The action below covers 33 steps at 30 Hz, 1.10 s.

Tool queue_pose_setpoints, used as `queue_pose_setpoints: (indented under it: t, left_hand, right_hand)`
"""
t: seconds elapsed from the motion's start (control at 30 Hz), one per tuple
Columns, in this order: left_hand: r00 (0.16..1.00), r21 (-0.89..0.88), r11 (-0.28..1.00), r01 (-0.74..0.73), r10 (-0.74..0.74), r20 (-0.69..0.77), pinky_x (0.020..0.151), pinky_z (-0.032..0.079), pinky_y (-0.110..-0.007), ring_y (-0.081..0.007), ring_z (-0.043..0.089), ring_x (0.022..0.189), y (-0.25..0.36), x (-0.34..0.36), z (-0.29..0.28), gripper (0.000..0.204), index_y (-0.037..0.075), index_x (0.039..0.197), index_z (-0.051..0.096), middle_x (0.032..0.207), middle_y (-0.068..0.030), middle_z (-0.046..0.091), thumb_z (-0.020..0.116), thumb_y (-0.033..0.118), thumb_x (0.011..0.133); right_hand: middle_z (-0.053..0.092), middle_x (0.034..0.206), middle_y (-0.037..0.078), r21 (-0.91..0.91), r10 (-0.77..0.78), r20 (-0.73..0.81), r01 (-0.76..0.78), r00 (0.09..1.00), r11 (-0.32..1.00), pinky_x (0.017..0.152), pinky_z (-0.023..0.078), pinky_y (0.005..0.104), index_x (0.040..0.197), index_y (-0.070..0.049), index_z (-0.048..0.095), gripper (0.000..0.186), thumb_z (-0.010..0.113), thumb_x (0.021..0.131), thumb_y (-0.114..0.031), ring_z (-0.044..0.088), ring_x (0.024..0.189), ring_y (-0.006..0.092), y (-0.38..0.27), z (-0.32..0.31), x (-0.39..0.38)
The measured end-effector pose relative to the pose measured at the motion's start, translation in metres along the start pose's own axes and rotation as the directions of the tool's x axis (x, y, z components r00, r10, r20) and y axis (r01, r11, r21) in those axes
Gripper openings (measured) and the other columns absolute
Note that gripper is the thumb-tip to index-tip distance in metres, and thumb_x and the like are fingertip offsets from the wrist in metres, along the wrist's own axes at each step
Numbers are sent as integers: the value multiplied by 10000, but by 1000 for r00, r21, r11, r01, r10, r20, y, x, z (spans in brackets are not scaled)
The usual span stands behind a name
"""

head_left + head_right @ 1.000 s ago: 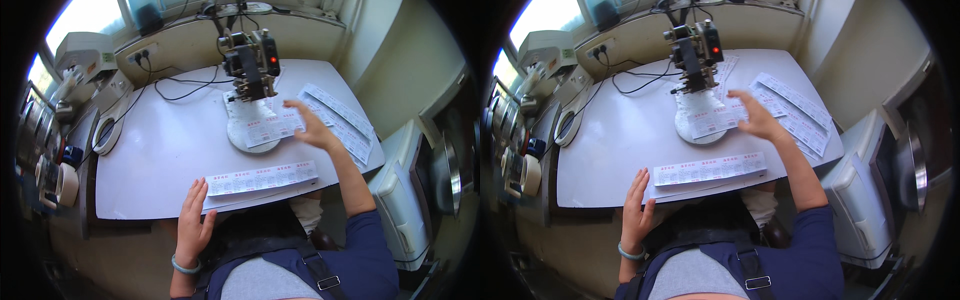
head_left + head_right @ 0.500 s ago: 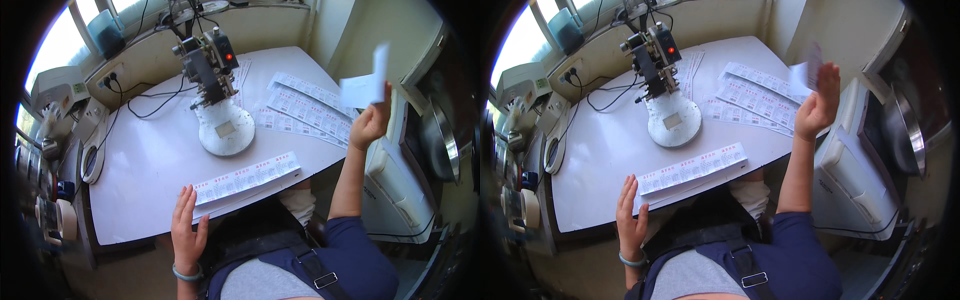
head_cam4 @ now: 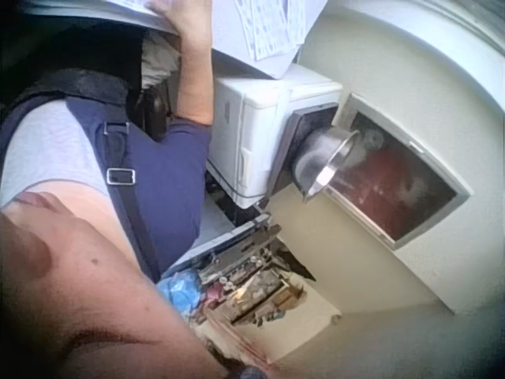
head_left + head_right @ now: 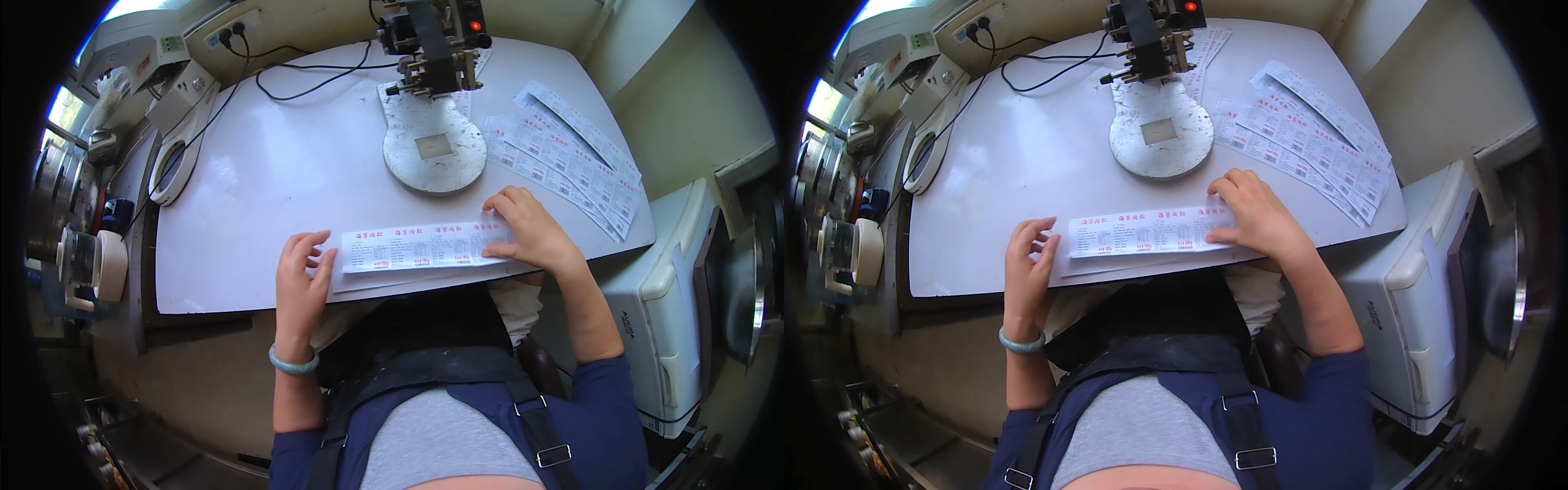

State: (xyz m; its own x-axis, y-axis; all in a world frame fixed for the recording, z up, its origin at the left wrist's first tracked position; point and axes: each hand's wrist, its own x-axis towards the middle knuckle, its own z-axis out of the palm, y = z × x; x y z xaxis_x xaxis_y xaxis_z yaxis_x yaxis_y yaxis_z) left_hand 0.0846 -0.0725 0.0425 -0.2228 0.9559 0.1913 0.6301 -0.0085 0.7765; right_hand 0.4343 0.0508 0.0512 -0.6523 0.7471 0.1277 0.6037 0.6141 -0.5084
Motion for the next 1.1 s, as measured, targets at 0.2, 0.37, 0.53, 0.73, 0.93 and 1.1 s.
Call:
queue_pose_setpoints:
  t: [0.2,0.37,0.53,0.73,0.93,1.1]
  left_hand:
    - [991,85,990,-111,104,90,900,532,-332,-266,627,1003,-8,6,16,697,39,1457,453,1187,-129,629,785,72,845]
    - [999,-517,855,-42,54,8,819,560,-307,-178,653,957,-3,19,21,547,73,1460,397,1124,-140,641,639,18,972]
    - [972,-600,779,-185,236,8,701,581,-266,-177,690,821,1,24,-4,664,123,1479,213,1051,-163,668,597,-55,968]
    - [963,-454,869,-197,259,77,866,559,-331,-189,690,924,-4,24,-31,757,95,1497,233,1165,-177,662,665,-81,901]
    - [992,-604,797,-11,82,91,800,523,-273,-120,627,896,-17,28,-26,294,14,1223,629,1017,-47,681,641,-26,932]
    - [988,-519,849,101,-148,-50,734,513,-244,-99,611,856,-30,37,-23,212,-12,1129,707,1020,-40,686,636,0,930]
  right_hand:
    - [632,919,104,-91,-60,104,70,993,993,877,484,394,968,-62,653,275,821,771,-154,598,965,319,-6,-4,17]
    - [697,810,166,174,-22,37,15,999,985,707,528,361,951,-42,651,224,796,804,-130,671,730,334,-10,-25,34]
    - [729,867,108,322,24,261,-110,965,940,772,516,321,983,-21,643,284,824,805,-148,665,776,207,-16,-51,70]
    - [710,923,65,369,-44,487,-160,872,915,800,501,302,1064,-13,642,373,849,800,-177,620,818,143,-15,-57,91]
    - [712,952,54,360,2,411,-164,912,918,824,513,287,1076,-30,640,404,871,786,-191,633,841,143,-19,-45,111]
    - [721,1004,85,-162,-254,-167,228,953,960,831,532,310,1115,-39,659,361,827,823,-167,684,893,210,-44,-71,97]
